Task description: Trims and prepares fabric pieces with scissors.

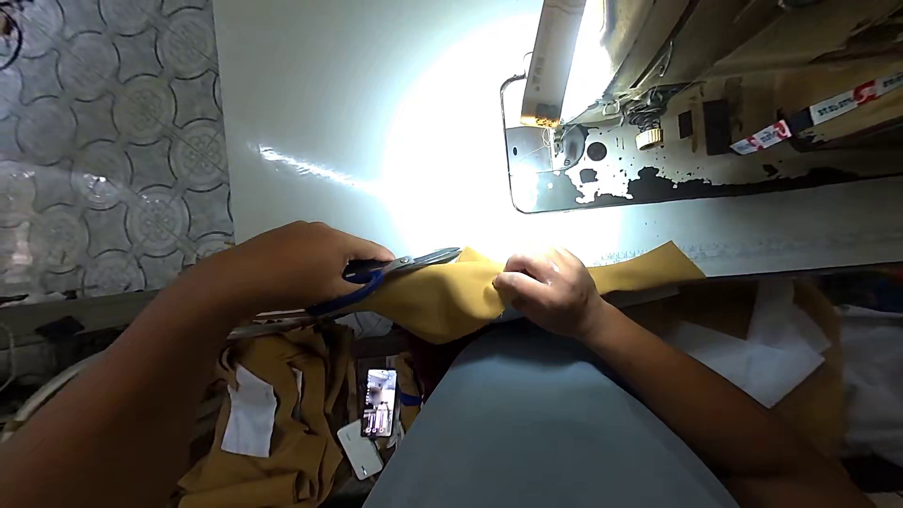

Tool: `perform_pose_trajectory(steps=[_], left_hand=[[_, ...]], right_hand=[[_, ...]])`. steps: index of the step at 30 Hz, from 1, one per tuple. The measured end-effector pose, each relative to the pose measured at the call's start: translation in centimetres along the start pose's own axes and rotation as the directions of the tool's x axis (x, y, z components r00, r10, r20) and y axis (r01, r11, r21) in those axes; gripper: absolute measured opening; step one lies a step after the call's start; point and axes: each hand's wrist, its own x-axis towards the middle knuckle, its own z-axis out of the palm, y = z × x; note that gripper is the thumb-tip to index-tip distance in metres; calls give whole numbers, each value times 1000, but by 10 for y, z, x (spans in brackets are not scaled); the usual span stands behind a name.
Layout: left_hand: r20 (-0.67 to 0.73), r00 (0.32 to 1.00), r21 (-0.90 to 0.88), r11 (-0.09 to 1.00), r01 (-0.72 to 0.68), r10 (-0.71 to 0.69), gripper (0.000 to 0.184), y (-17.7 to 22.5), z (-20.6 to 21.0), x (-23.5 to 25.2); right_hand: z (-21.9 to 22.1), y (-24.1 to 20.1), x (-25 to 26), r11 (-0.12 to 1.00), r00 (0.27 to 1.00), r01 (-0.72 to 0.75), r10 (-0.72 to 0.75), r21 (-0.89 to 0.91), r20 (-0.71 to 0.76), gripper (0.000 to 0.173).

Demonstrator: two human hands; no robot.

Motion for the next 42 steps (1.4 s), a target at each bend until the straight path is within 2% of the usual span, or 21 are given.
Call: perform_pose_trajectory(steps=[7, 9, 12, 15, 18, 20, 23, 25, 29, 32, 35, 42], left_hand=[[138, 987, -110, 992, -68, 82, 38, 6, -22, 24], [174, 978, -193, 978, -83, 117, 35, 9, -30, 31], [50, 994, -395, 916, -74, 102, 34, 2, -43, 39], [-136, 991, -460, 886, -60, -4, 35, -21, -60, 37], [-180, 984, -503, 861, -77, -17, 42, -44, -58, 27], [-143, 990, -538, 838, -90, 15, 43, -50, -49, 20], [2, 978, -651, 743, -155, 206, 42, -47, -31, 18], [161, 924, -707, 694, -138, 347, 40, -36, -21, 26], [354, 829, -730, 682, -44, 433, 33, -17, -22, 50], [400, 800, -740, 672, -6, 447, 29, -21, -22, 65], [409, 823, -714, 700, 19, 396, 26, -34, -16, 68], [312, 875, -777, 630, 11, 369, 33, -55, 7, 57]], right_hand=[[0, 1, -1, 1000, 1000, 20, -20, 13, 9, 11], [0, 2, -1, 1000, 1000, 23, -23, 15, 10, 11], [1, 2, -1, 1000, 1000, 25, -25, 16, 2, 11], [1, 2, -2, 1000, 1000, 19, -19, 20, 2, 13], [1, 2, -3, 999, 1000, 20, -20, 33, -7, 13], [1, 3, -4, 999, 1000, 27, -26, 46, -15, 11], [0, 3, -6, 996, 998, 46, -44, 77, -36, 9], [-1, 3, -5, 992, 997, 66, -62, 104, -48, 8], [-2, 3, -4, 989, 995, 97, -94, 114, -31, 8], [-2, 3, -3, 989, 995, 98, -95, 111, -31, 8], [-3, 4, -3, 988, 996, 81, -76, 129, -42, 8], [-4, 5, -6, 979, 995, 92, -82, 185, -61, 6]])
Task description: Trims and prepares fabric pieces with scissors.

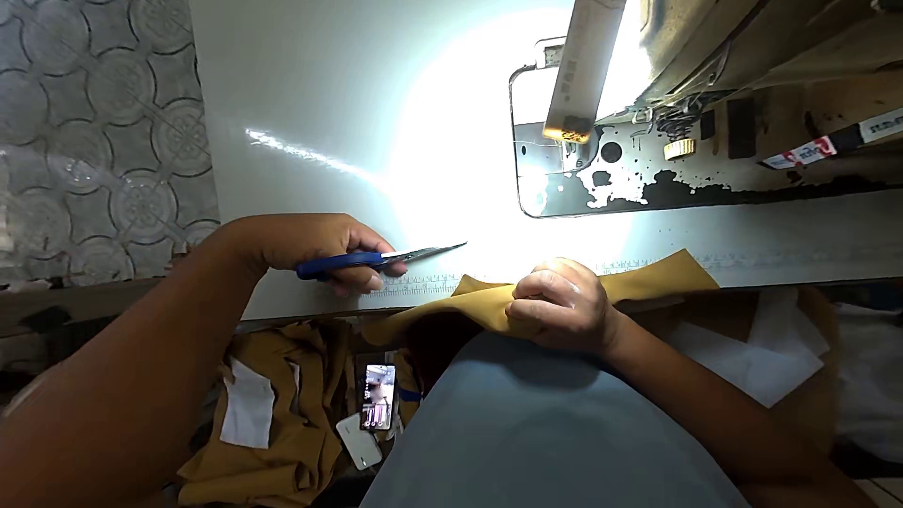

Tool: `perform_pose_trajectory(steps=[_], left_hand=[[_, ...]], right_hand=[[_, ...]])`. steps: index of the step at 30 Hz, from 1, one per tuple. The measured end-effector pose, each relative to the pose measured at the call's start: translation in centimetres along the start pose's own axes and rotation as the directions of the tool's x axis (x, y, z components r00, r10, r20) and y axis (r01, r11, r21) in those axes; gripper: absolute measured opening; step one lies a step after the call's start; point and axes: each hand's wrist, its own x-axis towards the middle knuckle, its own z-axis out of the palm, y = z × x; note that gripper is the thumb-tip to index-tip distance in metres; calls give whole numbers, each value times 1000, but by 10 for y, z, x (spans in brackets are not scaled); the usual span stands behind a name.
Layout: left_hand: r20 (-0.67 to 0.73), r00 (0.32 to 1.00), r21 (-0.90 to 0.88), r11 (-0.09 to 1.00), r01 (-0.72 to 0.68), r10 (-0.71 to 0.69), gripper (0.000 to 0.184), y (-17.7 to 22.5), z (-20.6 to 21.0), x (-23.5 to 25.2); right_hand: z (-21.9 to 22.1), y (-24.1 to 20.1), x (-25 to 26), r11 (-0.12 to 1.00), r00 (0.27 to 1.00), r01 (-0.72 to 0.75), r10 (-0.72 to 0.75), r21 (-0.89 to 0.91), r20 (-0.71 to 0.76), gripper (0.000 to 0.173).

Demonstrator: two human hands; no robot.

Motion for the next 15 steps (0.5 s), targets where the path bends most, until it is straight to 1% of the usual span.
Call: perform_pose_trajectory(steps=[4, 8, 10, 12, 15], left_hand=[[-4, 1000, 18, 1000, -23, 23, 30, 8, 3, -9], [117, 993, 28, 999, -35, 31, 36, 12, 5, -12], [163, 986, 16, 1000, -26, 23, 37, 12, 12, -9], [192, 980, -21, 999, -48, 51, 33, 10, 23, -3], [260, 957, -68, 991, -115, 129, 33, 2, 28, 9]], right_hand=[[1, 2, -3, 999, 999, 33, -33, 20, -18, 8], [1, 3, -7, 998, 997, 65, -65, 24, -37, 11], [1, 3, -7, 998, 997, 67, -66, 19, -44, 12], [1, 3, -7, 998, 997, 63, -62, 19, -47, 12], [1, 3, -7, 998, 997, 57, -56, 16, -52, 13]])
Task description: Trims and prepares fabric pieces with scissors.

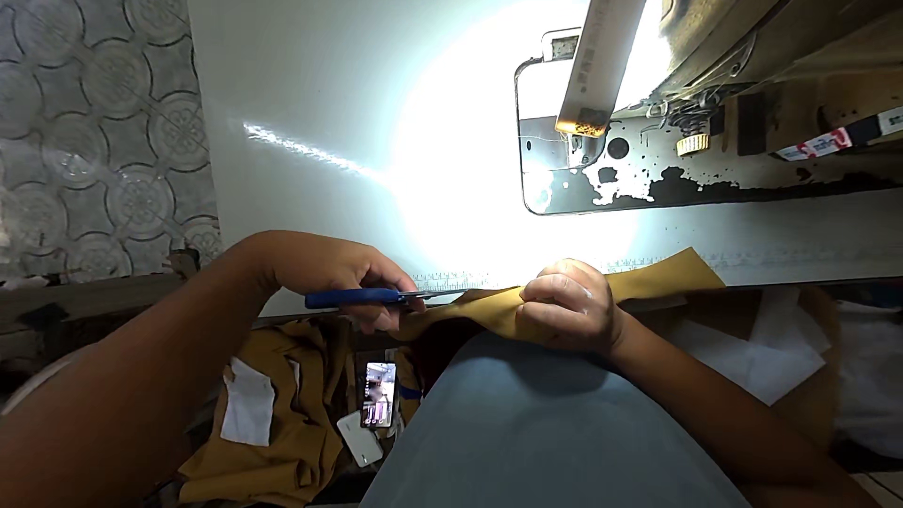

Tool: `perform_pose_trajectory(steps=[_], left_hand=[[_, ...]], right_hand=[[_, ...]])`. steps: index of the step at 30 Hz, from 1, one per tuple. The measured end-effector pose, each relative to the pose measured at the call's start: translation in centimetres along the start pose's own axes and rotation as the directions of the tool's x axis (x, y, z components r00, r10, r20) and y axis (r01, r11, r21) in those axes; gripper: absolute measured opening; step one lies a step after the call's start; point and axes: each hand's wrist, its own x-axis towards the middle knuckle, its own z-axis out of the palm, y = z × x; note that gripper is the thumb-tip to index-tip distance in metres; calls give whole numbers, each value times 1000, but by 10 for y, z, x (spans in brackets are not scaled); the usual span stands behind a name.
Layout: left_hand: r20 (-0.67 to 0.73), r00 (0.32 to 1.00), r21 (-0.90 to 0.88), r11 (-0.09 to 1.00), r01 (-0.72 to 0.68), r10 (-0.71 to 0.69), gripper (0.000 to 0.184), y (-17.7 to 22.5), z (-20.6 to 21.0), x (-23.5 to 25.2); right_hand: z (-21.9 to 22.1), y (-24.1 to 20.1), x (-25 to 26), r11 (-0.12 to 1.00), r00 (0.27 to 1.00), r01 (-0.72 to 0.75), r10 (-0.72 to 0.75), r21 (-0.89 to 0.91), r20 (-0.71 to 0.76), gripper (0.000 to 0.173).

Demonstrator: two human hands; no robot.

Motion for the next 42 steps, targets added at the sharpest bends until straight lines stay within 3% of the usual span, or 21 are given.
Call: perform_pose_trajectory(steps=[7, 11, 16, 18, 19, 20, 22, 23, 24, 25, 26, 30, 32, 33, 35, 39, 42], left_hand=[[-57, 998, 12, 999, 32, -31, 31, 20, 4, -6], [-128, 991, -20, 999, -39, 37, 32, 16, 3, -17], [-113, 974, -127, 969, -212, 198, 34, 8, 8, 29], [-327, 931, -120, 970, -212, 163, 34, 5, 1, 18], [-539, 831, -125, 963, -240, 137, 34, -3, -6, -2], [-754, 650, -147, 939, -309, 96, 30, -16, -15, -26], [-980, 200, -105, 879, -465, -11, 21, -54, -30, -78], [-997, 71, -63, 877, -476, -34, 22, -74, -32, -104], [-999, 3, -37, 896, -443, -40, 26, -80, -25, -120], [-999, -19, -20, 924, -381, -30, 29, -72, -11, -124], [-999, 42, 0, 947, -322, 14, 31, -61, 6, -119], [-855, 506, 75, 993, -92, 111, 41, -1, 34, -46], [-774, 620, 149, 989, -14, 125, 40, 26, 32, -9], [-756, 640, 184, 983, 6, 138, 41, 36, 33, 1], [-772, 611, 242, 970, 32, 173, 46, 45, 42, 0], [-895, 321, 393, 888, 238, 310, 53, 27, 90, -11], [-846, 208, 531, 806, 262, 490, 57, 2, 132, 29]], right_hand=[[0, 0, 0, 1000, 1000, -11, 11, 1, -5, 12], [-1, 0, 1, 999, 998, -53, 53, 6, -15, 12], [0, 1, 3, 994, 994, -105, 106, 38, -34, 12], [-1, -1, 5, 992, 992, -124, 125, 32, -24, 11], [-2, -1, 5, 990, 991, -136, 137, 20, -13, 10], [-2, -1, 5, 988, 988, -155, 155, 1, 2, 9], [-1, -2, 6, 978, 978, -203, 205, -51, 34, 11], [-1, -2, 7, 971, 971, -227, 232, -78, 61, 13], [0, -2, 9, 964, 962, -246, 256, -106, 92, 15], [0, -1, 11, 957, 953, -262, 276, -124, 121, 16], [1, -1, 12, 951, 945, -276, 294, -137, 141, 17], [3, 0, 16, 934, 924, -317, 342, -163, 168, 17], [0, 1, 18, 910, 899, -369, 401, -188, 177, 17], [-4, 2, 21, 890, 879, -406, 442, -208, 177, 17], [-13, 7, 34, 831, 810, -504, 549, -233, 206, 15], [-17, 24, 74, 718, 650, -637, 696, -282, 304, 13], [-11, 38, 105, 695, 607, -661, 717, -284, 343, 16]])
